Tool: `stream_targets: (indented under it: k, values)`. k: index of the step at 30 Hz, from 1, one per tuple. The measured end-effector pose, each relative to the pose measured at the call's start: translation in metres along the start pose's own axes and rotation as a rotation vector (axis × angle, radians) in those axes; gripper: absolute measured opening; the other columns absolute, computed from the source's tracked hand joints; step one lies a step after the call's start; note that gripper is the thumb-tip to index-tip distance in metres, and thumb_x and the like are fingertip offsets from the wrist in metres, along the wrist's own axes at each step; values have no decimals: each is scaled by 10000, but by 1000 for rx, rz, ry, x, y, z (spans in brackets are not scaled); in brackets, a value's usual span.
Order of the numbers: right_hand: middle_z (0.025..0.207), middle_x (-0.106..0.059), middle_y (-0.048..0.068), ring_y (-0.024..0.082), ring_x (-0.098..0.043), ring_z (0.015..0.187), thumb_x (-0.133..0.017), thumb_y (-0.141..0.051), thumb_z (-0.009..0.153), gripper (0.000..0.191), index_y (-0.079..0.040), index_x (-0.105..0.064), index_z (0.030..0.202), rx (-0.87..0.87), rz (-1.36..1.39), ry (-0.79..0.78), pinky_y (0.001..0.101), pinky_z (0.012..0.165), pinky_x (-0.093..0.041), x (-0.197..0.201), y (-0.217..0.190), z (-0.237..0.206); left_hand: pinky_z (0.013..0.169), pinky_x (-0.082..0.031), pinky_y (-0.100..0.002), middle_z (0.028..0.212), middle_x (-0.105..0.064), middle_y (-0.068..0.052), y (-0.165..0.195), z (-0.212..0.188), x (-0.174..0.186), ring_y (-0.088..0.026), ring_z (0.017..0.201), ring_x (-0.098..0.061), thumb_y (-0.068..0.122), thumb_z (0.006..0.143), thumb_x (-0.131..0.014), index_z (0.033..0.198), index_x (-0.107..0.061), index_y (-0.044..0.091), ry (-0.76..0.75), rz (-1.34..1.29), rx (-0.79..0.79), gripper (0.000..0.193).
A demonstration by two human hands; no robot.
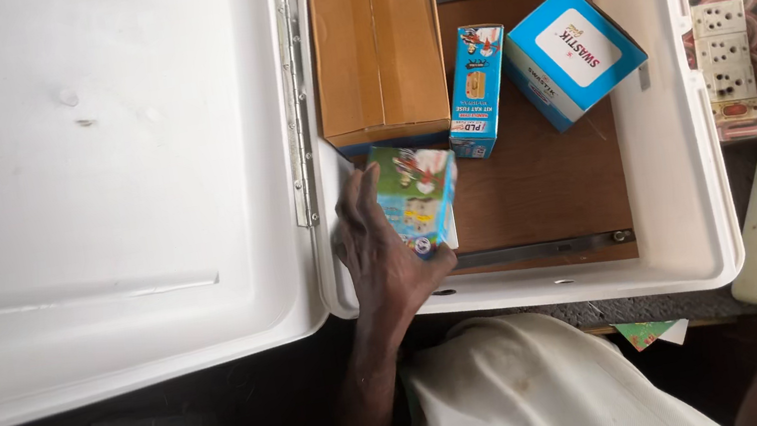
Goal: The person uses a yellow-handled screwdriver to assemble and tighten a black electrical terminal block, fitting small metal contact parts into it by hand. They then open a white plastic panel box, place the assembled block and small product boxes inside, and arrange the items in the box.
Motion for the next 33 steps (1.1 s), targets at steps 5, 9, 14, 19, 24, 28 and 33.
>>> stream_targets:
  k: [5,9,14,19,24,28,33]
  values:
    - [1505,-449,179,258,-609,1179,-638,-34,905,771,-107,-240,1562,88,617,-568,385,841,-593,-68,-121,-11,1105,-396,-614,1483,-355,-262,35,-18,29,-456,1374,-407,129,551,-856,1560,-211,85,-1,-225,-69,1198]
    - [1567,-387,141,284,-655,1222,-692,-188,904,913,-179,-114,1610,-218,659,-841,387,930,-599,-110,-151,-24,1103,-392,-594,1436,-400,-217,51,-37,36,-404,1348,-445,132,545,-865,1520,-278,119,-12,-186,-215,1138]
    - [1441,-595,218,261,-614,1282,-617,-350,963,673,-95,-413,1552,-398,820,-984,386,990,-549,-115,-138,-25,1028,-392,-535,1376,-470,-128,64,-40,45,-297,1254,-513,138,540,-863,1416,-442,188,-42,-184,-450,973]
    - [1434,-550,128,224,-570,1267,-618,-329,973,640,-78,-400,1521,-323,939,-1078,392,994,-513,-119,-137,-28,1045,-419,-520,1440,-476,-84,87,-36,60,-331,1311,-529,136,595,-845,1368,-526,273,-85,-230,-691,847]
    - [1314,-607,205,279,-652,1180,-684,-366,943,779,-65,-341,1574,-597,1502,-1083,421,1007,-552,-115,-139,-38,1030,-534,-473,1494,-453,-93,101,-27,67,-329,1345,-514,240,743,-882,1435,-456,307,22,-471,-764,815]
    - [1335,-564,171,282,-624,1200,-729,-406,900,872,-82,-287,1577,-566,1647,-819,446,1018,-538,-105,-139,-36,960,-644,-384,1555,-258,-239,95,-11,60,-418,1448,-423,465,792,-836,1540,-282,166,14,-549,-493,977]
    - [1427,-501,178,272,-508,1338,-705,-410,934,933,-49,-246,1662,-215,1279,-554,409,1143,-411,-80,-131,-21,1156,-521,-465,1564,-463,-203,78,5,22,-326,1441,-532,477,829,-839,1646,-153,115,-439,-1041,-100,1126]
Point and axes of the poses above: each hand's wrist, its own z-axis towards the middle knuckle, its own x-axis out of the back of the hand, y = z × x, the point moved 3 cm from there along z, towards the middle knuckle
